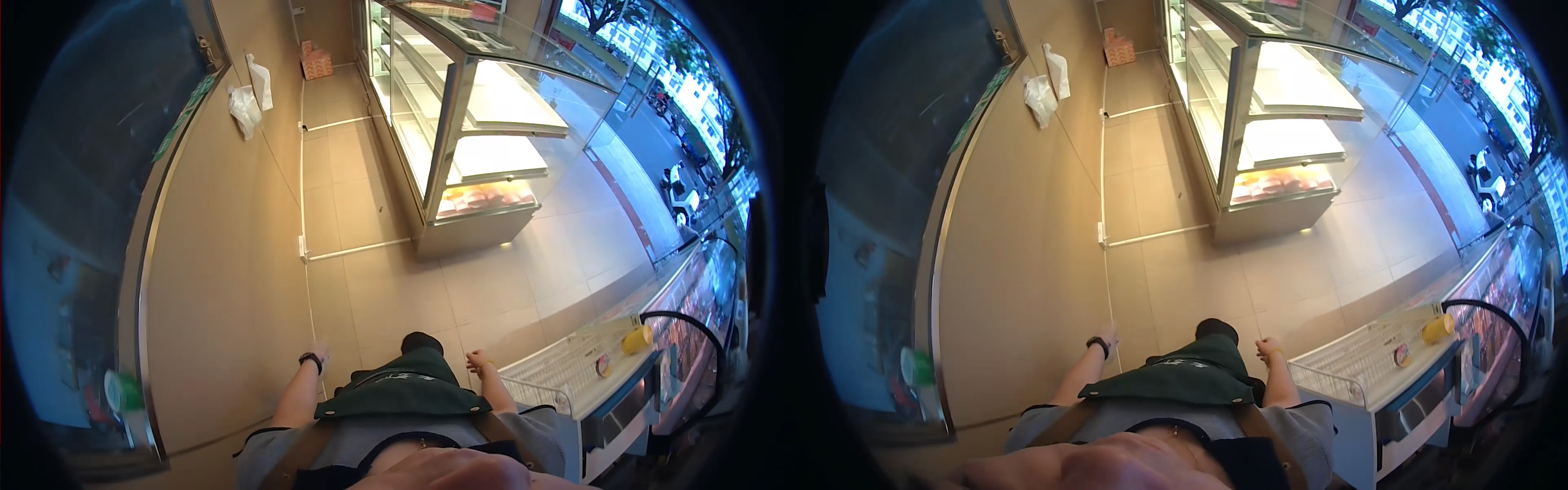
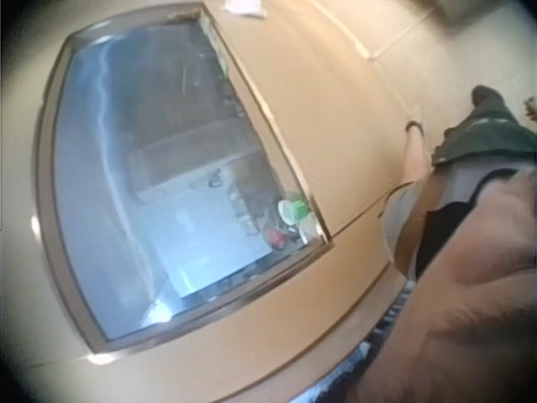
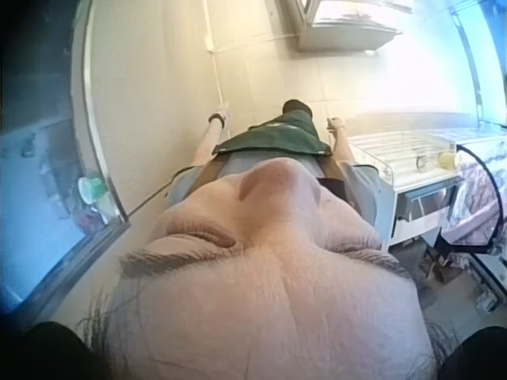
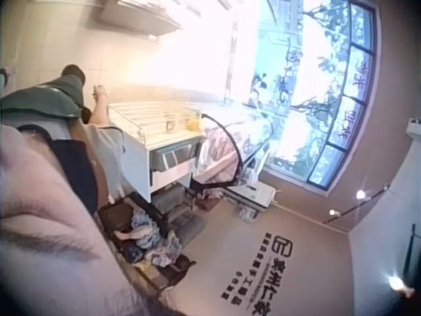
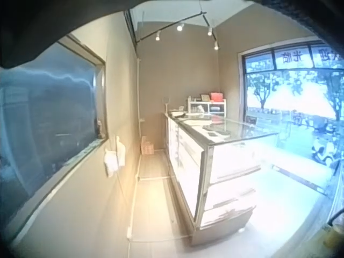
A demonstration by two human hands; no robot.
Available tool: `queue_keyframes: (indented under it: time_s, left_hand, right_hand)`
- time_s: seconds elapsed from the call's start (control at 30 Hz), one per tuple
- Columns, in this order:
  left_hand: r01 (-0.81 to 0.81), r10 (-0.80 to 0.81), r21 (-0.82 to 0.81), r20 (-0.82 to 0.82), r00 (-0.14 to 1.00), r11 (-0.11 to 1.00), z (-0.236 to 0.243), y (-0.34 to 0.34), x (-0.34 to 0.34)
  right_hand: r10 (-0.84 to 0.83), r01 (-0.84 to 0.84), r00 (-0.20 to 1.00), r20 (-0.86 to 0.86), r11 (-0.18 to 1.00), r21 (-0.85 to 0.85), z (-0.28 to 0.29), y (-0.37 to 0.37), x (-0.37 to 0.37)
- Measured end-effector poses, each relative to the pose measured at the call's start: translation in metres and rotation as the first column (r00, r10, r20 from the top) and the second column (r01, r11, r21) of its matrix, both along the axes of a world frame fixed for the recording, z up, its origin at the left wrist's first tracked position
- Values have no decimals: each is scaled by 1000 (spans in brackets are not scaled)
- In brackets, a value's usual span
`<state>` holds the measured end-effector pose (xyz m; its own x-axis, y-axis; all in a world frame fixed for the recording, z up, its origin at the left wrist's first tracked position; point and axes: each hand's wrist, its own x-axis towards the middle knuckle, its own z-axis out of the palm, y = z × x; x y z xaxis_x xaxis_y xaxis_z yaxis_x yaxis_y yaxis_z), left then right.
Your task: Moving round dough pieces from a steamer tray to a flat tray and cleaning the tray.
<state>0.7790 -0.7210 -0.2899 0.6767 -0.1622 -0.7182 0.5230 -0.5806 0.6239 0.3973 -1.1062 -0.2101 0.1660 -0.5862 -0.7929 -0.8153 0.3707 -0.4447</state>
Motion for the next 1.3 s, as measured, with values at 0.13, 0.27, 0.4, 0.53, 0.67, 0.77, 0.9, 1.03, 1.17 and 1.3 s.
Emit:
queue_keyframes:
  time_s: [0.13,0.27,0.4,0.53,0.67,0.77,0.9,1.03,1.17,1.3]
  left_hand:
    - [184,-172,-69,161,972,980,37,-83,101]
    - [21,-37,-242,-61,997,970,77,-152,154]
    - [117,-132,-282,-37,991,952,118,-199,217]
    - [112,-97,-399,58,994,910,150,-234,292]
    - [85,-97,-442,-5,995,893,132,-241,335]
    - [-52,-45,-454,-199,979,890,92,-237,343]
    - [172,-251,-308,-242,937,936,71,-290,394]
    - [490,-481,-155,94,872,858,133,-378,508]
    - [626,-522,-261,372,768,735,219,-491,593]
    - [594,-418,-491,428,801,637,286,-599,644]
  right_hand:
    - [-8,10,994,-112,1000,15,-5,-47,53]
    - [-57,69,996,66,976,-205,10,-82,164]
    - [403,-224,900,166,754,-617,50,-108,318]
    - [396,-72,844,362,752,-655,97,-118,452]
    - [-1,239,849,528,893,-382,117,-128,503]
    - [-225,365,764,604,923,-118,121,-136,470]
    - [-449,504,753,481,863,15,147,-153,411]
    - [-615,668,738,276,723,-177,171,-130,414]
    - [-796,810,579,177,539,-231,180,-120,417]
    - [-804,838,529,271,443,-319,174,-124,413]
